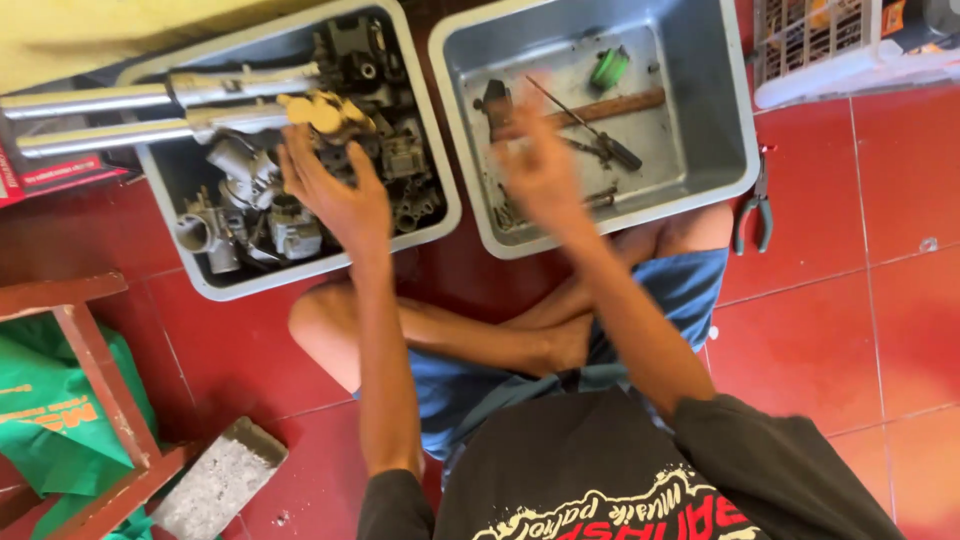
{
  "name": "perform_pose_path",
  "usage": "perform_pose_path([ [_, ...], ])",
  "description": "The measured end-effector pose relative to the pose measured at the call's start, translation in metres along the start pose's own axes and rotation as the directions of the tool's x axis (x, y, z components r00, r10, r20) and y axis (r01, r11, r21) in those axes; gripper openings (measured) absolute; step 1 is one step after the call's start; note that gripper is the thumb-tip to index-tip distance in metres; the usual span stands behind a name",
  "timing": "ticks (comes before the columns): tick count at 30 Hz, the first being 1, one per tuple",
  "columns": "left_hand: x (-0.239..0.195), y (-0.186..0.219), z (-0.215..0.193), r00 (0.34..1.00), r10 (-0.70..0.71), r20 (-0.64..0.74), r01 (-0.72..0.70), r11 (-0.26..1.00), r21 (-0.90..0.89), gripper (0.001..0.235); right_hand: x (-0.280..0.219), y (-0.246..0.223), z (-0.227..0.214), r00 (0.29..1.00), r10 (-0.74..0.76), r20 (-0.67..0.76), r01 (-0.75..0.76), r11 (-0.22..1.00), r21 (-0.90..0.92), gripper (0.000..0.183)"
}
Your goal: Cleaning and disassembling motorcycle carburetor components using a small tool.
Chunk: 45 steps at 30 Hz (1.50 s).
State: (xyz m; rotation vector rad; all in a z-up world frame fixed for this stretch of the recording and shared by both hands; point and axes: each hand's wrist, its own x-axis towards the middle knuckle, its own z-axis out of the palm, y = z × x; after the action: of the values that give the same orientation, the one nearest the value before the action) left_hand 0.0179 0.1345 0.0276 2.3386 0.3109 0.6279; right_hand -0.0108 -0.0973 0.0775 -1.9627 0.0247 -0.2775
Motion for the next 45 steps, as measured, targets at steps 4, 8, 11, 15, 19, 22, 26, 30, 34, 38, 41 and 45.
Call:
perform_pose_path([
  [4,-0.059,0.098,-0.013,0.999,0.052,0.004,-0.045,0.912,-0.407,0.034,0.001,0.109,-0.095,0.993,0.092,-0.069,-0.085,0.992,0.088,0.042],
  [8,-0.104,0.115,0.028,0.940,0.169,0.296,-0.016,0.889,-0.457,0.025,0.005,0.211,-0.159,0.902,0.362,0.234,-0.077,0.671,-0.738,0.034],
  [11,-0.118,0.107,0.061,0.913,0.261,0.314,-0.195,0.954,-0.226,0.029,0.008,0.210,-0.162,0.851,0.447,0.276,0.024,0.492,-0.870,0.042],
  [15,-0.119,0.101,0.068,0.915,0.295,0.276,-0.254,0.951,-0.175,0.035,0.011,0.181,-0.136,0.955,0.127,0.269,0.218,0.316,-0.924,0.028],
  [19,-0.118,0.105,0.062,0.921,0.266,0.283,-0.212,0.955,-0.207,0.034,0.014,0.194,-0.088,0.828,0.169,0.535,0.304,0.666,-0.682,0.022],
  [22,-0.118,0.103,0.061,0.923,0.278,0.268,-0.234,0.954,-0.186,0.033,0.014,0.220,-0.051,0.731,0.135,0.669,0.431,0.670,-0.605,0.022],
  [26,-0.125,0.093,0.069,0.943,0.265,0.200,-0.217,0.948,-0.234,0.028,0.016,0.236,-0.047,0.704,-0.004,0.710,0.576,0.588,-0.568,0.020],
  [30,-0.123,0.095,0.064,0.963,0.228,0.146,-0.188,0.951,-0.247,0.027,0.024,0.213,-0.049,0.660,0.023,0.751,0.555,0.658,-0.508,0.010],
  [34,-0.118,0.086,0.055,0.973,0.217,0.074,-0.172,0.905,-0.389,0.029,0.020,0.202,-0.045,0.658,0.011,0.753,0.567,0.652,-0.504,0.009],
  [38,-0.094,0.071,-0.014,0.986,0.123,-0.116,-0.167,0.812,-0.560,0.031,0.020,0.192,-0.047,0.632,0.172,0.755,0.511,0.640,-0.574,0.018],
  [41,-0.064,0.036,-0.074,0.954,0.133,-0.269,-0.232,0.895,-0.381,0.029,0.022,0.193,-0.046,0.653,0.239,0.718,0.479,0.605,-0.636,0.023],
  [45,-0.038,-0.033,-0.110,0.933,-0.118,-0.339,0.163,0.981,0.108,0.076,0.012,0.141,-0.050,0.843,0.109,0.527,0.264,0.771,-0.580,0.025],
])
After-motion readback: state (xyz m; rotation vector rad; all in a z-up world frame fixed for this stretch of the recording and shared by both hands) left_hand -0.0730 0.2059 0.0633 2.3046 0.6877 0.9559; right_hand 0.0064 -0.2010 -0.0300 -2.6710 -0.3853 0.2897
